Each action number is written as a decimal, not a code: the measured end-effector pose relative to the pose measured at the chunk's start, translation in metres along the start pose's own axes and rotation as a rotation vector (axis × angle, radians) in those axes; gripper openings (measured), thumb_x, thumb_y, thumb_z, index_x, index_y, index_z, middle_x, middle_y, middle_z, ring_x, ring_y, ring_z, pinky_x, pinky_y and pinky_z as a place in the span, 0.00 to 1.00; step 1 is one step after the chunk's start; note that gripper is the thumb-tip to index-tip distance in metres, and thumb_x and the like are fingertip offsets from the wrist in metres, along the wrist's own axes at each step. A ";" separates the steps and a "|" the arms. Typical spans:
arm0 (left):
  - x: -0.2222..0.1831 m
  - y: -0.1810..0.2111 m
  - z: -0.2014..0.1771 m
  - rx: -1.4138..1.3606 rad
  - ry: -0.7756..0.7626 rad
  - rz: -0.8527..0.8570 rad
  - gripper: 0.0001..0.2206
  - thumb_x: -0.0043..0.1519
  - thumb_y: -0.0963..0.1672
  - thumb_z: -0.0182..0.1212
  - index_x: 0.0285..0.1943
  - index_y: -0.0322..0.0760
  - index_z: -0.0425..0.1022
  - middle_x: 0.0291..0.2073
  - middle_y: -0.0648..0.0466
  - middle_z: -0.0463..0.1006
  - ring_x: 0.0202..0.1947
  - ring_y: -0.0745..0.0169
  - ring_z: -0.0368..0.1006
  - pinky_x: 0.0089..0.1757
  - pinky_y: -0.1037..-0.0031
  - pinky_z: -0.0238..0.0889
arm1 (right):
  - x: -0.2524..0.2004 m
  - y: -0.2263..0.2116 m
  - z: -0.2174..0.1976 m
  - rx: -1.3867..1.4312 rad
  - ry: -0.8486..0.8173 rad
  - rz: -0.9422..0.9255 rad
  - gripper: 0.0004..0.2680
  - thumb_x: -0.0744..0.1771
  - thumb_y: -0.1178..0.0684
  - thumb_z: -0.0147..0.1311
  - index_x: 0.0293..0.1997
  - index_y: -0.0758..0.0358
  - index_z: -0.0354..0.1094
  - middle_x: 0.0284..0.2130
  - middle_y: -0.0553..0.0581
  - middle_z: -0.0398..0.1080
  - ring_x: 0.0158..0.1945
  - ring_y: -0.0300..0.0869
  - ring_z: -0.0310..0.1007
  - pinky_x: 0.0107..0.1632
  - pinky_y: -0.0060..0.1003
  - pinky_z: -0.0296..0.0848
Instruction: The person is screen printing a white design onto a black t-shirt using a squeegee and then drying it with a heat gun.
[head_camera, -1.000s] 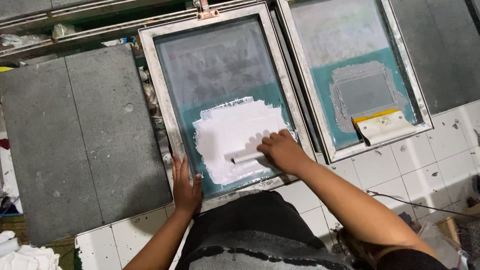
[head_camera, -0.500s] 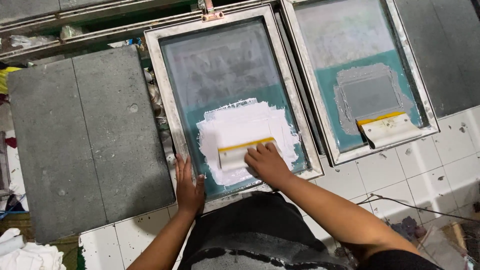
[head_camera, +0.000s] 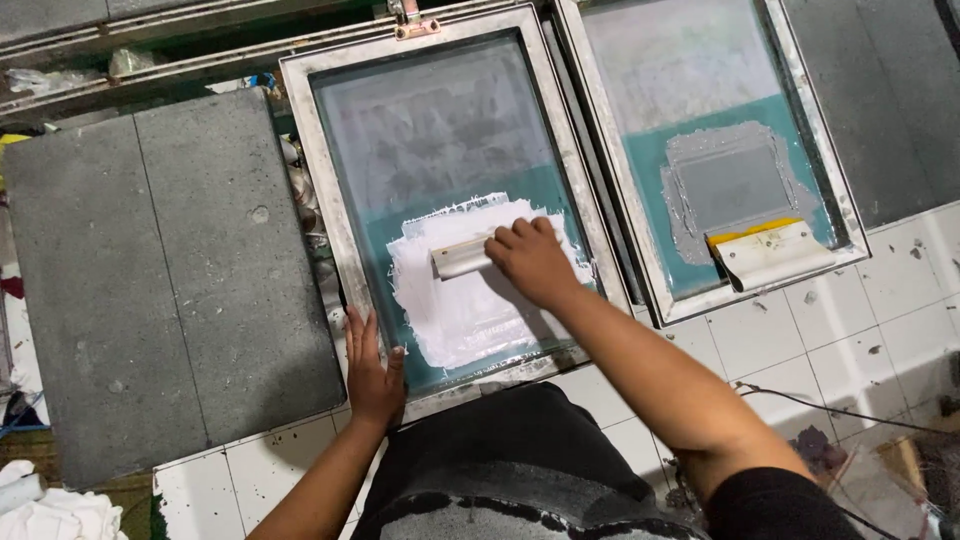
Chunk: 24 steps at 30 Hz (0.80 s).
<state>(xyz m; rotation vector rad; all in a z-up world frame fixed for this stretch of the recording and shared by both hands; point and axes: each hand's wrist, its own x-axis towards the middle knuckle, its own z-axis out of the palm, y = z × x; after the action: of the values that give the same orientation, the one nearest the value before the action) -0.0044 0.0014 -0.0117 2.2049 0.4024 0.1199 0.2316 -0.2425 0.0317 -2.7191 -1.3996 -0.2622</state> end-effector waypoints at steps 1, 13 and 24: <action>0.000 0.000 0.000 0.000 0.002 0.002 0.36 0.68 0.58 0.41 0.79 0.35 0.50 0.79 0.36 0.38 0.76 0.30 0.33 0.67 0.45 0.35 | -0.008 -0.009 0.005 -0.001 0.002 0.000 0.03 0.68 0.49 0.53 0.42 0.49 0.71 0.34 0.47 0.69 0.41 0.46 0.69 0.49 0.45 0.64; 0.002 0.005 -0.003 -0.019 -0.006 -0.007 0.35 0.67 0.57 0.42 0.79 0.35 0.50 0.79 0.35 0.37 0.76 0.29 0.32 0.67 0.43 0.35 | -0.091 -0.041 -0.028 0.135 -0.162 -0.158 0.03 0.68 0.50 0.50 0.39 0.52 0.67 0.34 0.49 0.66 0.42 0.46 0.65 0.48 0.44 0.62; 0.002 0.007 -0.003 0.001 -0.019 -0.024 0.35 0.68 0.58 0.42 0.80 0.37 0.49 0.79 0.37 0.37 0.77 0.33 0.32 0.67 0.45 0.36 | 0.007 0.009 -0.009 -0.017 -0.002 0.001 0.03 0.68 0.50 0.54 0.38 0.51 0.71 0.32 0.47 0.68 0.40 0.44 0.68 0.49 0.42 0.62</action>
<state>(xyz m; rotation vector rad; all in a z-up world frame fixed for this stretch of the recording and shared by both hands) -0.0016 0.0000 -0.0043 2.1995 0.4180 0.0860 0.2422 -0.2434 0.0422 -2.7338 -1.4030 -0.2730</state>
